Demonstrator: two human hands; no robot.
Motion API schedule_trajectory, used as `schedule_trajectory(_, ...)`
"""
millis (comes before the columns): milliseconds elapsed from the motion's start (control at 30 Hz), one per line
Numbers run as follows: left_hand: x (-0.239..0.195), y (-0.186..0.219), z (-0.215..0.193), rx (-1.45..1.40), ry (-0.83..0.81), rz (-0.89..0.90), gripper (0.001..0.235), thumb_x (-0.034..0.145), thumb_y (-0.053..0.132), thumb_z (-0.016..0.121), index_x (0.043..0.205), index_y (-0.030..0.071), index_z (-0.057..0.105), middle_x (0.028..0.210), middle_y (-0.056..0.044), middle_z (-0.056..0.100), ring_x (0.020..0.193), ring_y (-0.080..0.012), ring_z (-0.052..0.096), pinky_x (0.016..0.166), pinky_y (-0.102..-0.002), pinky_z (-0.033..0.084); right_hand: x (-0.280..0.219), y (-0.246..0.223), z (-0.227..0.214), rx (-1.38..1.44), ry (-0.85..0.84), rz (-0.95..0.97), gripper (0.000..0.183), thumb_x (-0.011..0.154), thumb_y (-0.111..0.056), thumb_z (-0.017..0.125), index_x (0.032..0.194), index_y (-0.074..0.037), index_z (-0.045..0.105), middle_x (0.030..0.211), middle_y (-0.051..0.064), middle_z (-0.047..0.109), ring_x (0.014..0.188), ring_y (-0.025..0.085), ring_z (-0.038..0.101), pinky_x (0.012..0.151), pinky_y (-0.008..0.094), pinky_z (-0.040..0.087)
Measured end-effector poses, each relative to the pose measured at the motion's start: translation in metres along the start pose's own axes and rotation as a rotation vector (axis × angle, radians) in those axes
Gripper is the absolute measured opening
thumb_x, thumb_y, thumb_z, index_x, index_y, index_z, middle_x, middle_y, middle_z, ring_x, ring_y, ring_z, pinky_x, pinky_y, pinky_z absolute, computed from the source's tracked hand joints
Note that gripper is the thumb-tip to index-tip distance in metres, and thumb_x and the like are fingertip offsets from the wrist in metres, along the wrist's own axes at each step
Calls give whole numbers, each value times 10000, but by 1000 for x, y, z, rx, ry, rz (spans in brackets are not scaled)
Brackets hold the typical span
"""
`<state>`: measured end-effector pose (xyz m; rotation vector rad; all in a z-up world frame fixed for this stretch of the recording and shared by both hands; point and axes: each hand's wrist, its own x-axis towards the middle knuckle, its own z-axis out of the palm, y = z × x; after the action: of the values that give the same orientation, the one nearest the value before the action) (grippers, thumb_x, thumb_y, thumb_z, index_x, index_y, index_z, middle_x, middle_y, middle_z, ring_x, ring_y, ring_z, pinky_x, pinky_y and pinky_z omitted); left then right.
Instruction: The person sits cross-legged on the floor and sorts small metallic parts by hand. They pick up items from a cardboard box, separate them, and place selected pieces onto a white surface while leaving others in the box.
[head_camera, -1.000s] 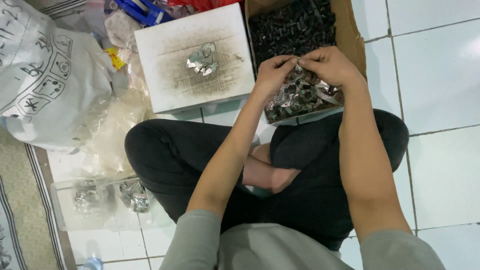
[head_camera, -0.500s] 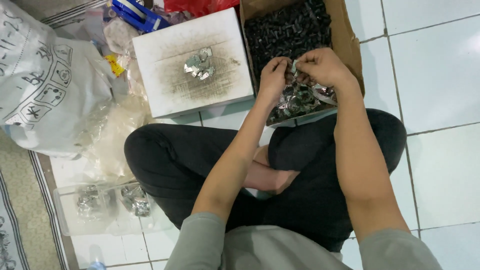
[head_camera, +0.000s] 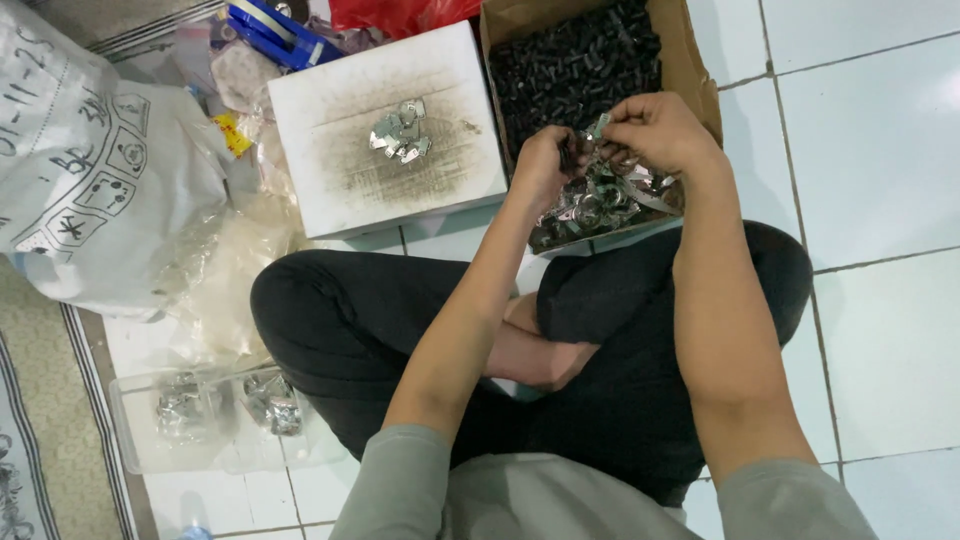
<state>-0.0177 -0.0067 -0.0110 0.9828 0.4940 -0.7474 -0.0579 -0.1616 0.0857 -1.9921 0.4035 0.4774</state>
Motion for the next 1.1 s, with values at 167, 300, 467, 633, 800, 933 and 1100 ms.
schedule_trajectory(167,11,-4,-1,-13,-10,-41,208,967,109,471,1033,-12,625,918,-173,640,823,-293,629,718,-411,547,-14,-18,3,-156,8,-130,209,970,-203,696,1135,-112,786,1045,67,771,935,186,703,830,367,557)
schedule_trajectory(300,17,2,1,-195,-104,-91,93,908,94,478,932,36,547,859,-173,598,741,-282,593,620,-373,455,-21,-27,2,-104,30,-206,256,967,-101,633,1178,-87,778,1069,99,780,999,187,740,936,364,601)
schedule_trajectory(467,9,20,6,-145,50,-144,196,957,136,480,776,71,519,716,-116,516,624,-243,468,554,-348,393,15,21,1,-188,134,-108,323,927,-117,707,1243,-70,751,1112,150,746,899,237,663,768,400,535)
schedule_trajectory(633,20,11,-4,112,180,-124,153,942,142,425,792,114,422,651,-53,392,566,-186,319,505,-340,249,61,61,43,-462,82,68,443,852,-197,784,1269,-55,737,1279,267,633,1110,425,626,913,490,533)
schedule_trajectory(800,83,-30,-34,370,73,80,266,965,182,557,1046,-47,667,860,-178,654,740,-268,642,610,-389,591,126,118,81,-675,164,-120,198,865,-16,655,965,-61,821,844,229,760,814,428,762,624,520,630)
schedule_trajectory(933,80,-33,-35,394,104,169,355,984,154,489,1109,-103,698,894,-209,697,744,-275,670,577,-388,615,87,88,62,-598,99,-38,280,856,21,656,1072,-55,817,920,258,760,846,469,746,633,565,624)
schedule_trajectory(1100,62,-19,-27,258,24,33,379,990,141,479,1179,-113,688,973,-238,689,829,-293,679,704,-405,628,35,43,38,-291,146,-91,222,990,-128,706,1153,-2,788,1284,311,663,1430,521,364,1062,687,449)
